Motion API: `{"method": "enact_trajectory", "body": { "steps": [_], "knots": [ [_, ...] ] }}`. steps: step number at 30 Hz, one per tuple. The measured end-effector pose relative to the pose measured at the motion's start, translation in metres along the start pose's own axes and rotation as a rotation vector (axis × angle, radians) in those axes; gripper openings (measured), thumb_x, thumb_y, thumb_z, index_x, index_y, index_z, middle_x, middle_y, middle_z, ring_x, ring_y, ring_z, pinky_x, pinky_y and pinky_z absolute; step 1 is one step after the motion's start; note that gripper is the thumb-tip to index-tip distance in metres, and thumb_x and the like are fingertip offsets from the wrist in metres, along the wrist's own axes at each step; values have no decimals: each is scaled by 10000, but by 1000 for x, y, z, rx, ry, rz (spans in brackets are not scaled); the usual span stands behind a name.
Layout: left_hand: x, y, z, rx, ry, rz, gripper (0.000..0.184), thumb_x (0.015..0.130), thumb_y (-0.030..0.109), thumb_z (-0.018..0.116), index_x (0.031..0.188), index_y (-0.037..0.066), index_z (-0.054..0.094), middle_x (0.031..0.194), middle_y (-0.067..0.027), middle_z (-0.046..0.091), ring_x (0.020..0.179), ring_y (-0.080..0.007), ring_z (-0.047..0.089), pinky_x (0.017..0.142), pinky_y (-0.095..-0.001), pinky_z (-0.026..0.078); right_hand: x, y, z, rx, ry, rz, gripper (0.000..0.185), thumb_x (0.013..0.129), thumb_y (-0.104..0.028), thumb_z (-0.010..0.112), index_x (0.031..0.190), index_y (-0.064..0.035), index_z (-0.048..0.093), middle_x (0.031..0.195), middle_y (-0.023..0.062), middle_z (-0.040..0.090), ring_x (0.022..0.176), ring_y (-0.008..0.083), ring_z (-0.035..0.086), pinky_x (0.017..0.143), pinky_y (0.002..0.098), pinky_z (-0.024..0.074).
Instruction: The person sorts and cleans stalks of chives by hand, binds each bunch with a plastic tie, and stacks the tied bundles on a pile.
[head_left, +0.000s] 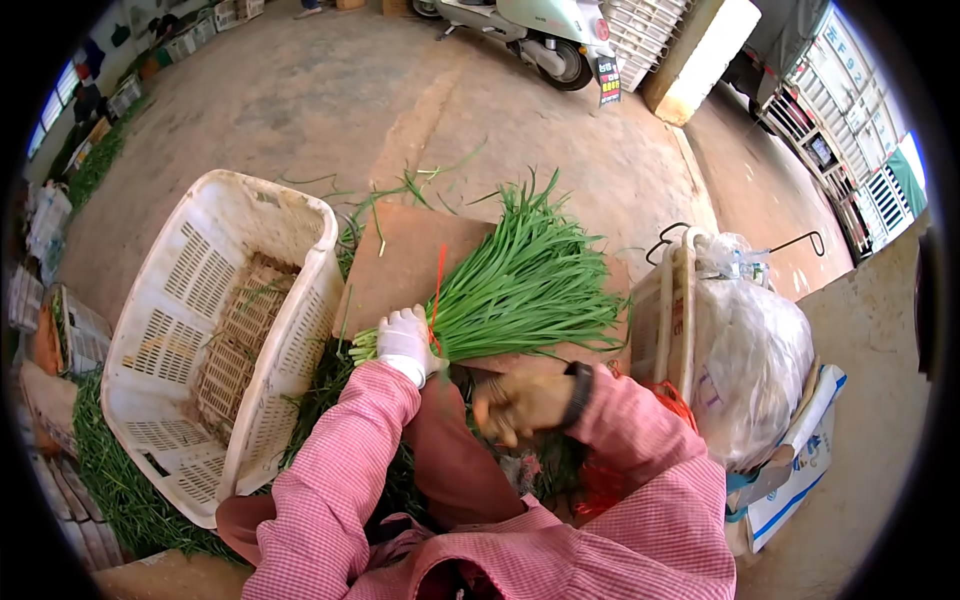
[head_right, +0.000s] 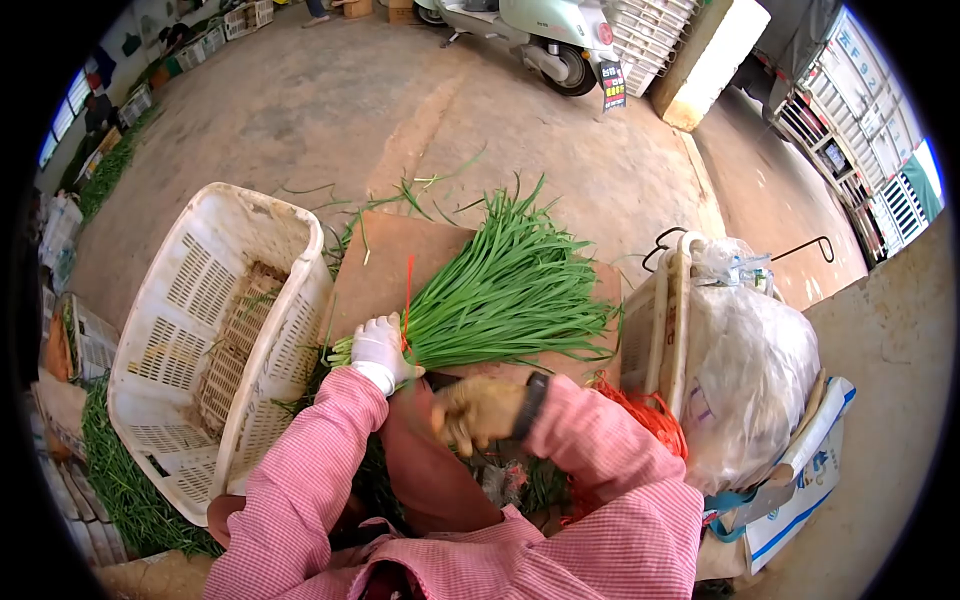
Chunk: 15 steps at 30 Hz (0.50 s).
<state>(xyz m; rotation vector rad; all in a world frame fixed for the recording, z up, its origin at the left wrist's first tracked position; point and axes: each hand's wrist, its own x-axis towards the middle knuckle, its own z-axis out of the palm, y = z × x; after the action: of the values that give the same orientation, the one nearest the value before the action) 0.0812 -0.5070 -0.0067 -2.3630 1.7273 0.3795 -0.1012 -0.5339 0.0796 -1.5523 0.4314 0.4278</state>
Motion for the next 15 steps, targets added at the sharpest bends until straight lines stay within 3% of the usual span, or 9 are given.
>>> {"method": "enact_trajectory", "body": {
  "steps": [2, 3, 5, 6, 7, 10, 11, 14, 15],
  "knots": [
    [-2, 0, 4, -37, 60, 14, 892, 507, 508, 717, 1167, 14, 374, 1000, -86, 509, 973, -218, 483, 854, -314, 363, -29, -19, -16, 135, -13, -82, 77, 807, -112, 556, 853, -51, 549, 650, 7, 561, 534, 71, 516, 455, 188, 396],
    [-2, 0, 1, -39, 22, 7, 889, 502, 508, 719, 1156, 11, 380, 1001, -87, 512, 979, -220, 481, 855, -315, 363, -29, -13, -31, 331, 158, -233, 267, 772, -132, 609, 1012, -52, 524, 684, 8, 560, 546, 59, 499, 457, 190, 390],
    [-3, 2, 2, -28, 39, 9, 878, 501, 506, 720, 1146, 12, 386, 996, -87, 514, 979, -221, 481, 855, -316, 363, -11, 21, -75, 156, 543, -373, 496, 740, -193, 654, 1172, -71, 443, 726, 27, 557, 544, 74, 495, 468, 196, 391],
    [-3, 1, 2, -17, 46, 7, 868, 500, 504, 720, 1137, 14, 393, 991, -86, 517, 979, -221, 481, 855, -316, 363, 4, 32, -89, 115, 771, -285, 686, 700, -186, 693, 1263, -52, 324, 705, 15, 550, 549, 78, 495, 462, 197, 388],
    [-4, 1, 1, -25, 61, 8, 866, 498, 506, 721, 1134, 15, 396, 983, -84, 520, 974, -221, 484, 853, -318, 366, 20, 36, -97, 179, 893, -177, 711, 700, -185, 694, 1264, -19, 295, 678, 12, 559, 558, 82, 503, 463, 198, 392],
    [-3, 1, -1, -21, 41, 6, 880, 497, 504, 721, 1147, 13, 390, 987, -87, 517, 967, -221, 489, 849, -320, 369, 55, 36, -100, 124, 1014, 114, 448, 739, -154, 653, 1121, 2, 481, 638, 46, 591, 494, 84, 510, 408, 202, 385],
    [-3, 1, -1, -16, 39, 4, 880, 497, 504, 721, 1147, 13, 390, 987, -87, 517, 967, -221, 489, 849, -320, 369, 61, 38, -102, 129, 1011, 112, 448, 739, -154, 653, 1121, 2, 481, 638, 46, 591, 494, 84, 510, 408, 202, 385],
    [-2, -1, 1, -39, 31, 19, 886, 495, 502, 723, 1153, 13, 385, 987, -87, 517, 961, -221, 493, 846, -321, 372, 69, 43, -100, 214, 956, 149, 206, 764, -120, 615, 924, 9, 588, 619, 66, 592, 464, 96, 517, 387, 209, 385],
    [-2, 0, 0, -37, 31, 16, 883, 495, 498, 725, 1151, 13, 386, 989, -88, 516, 965, -221, 490, 847, -321, 371, 62, 43, -93, 305, 912, -3, 141, 777, -106, 594, 862, 6, 594, 614, 69, 591, 468, 100, 523, 394, 213, 394]
  ]
}}
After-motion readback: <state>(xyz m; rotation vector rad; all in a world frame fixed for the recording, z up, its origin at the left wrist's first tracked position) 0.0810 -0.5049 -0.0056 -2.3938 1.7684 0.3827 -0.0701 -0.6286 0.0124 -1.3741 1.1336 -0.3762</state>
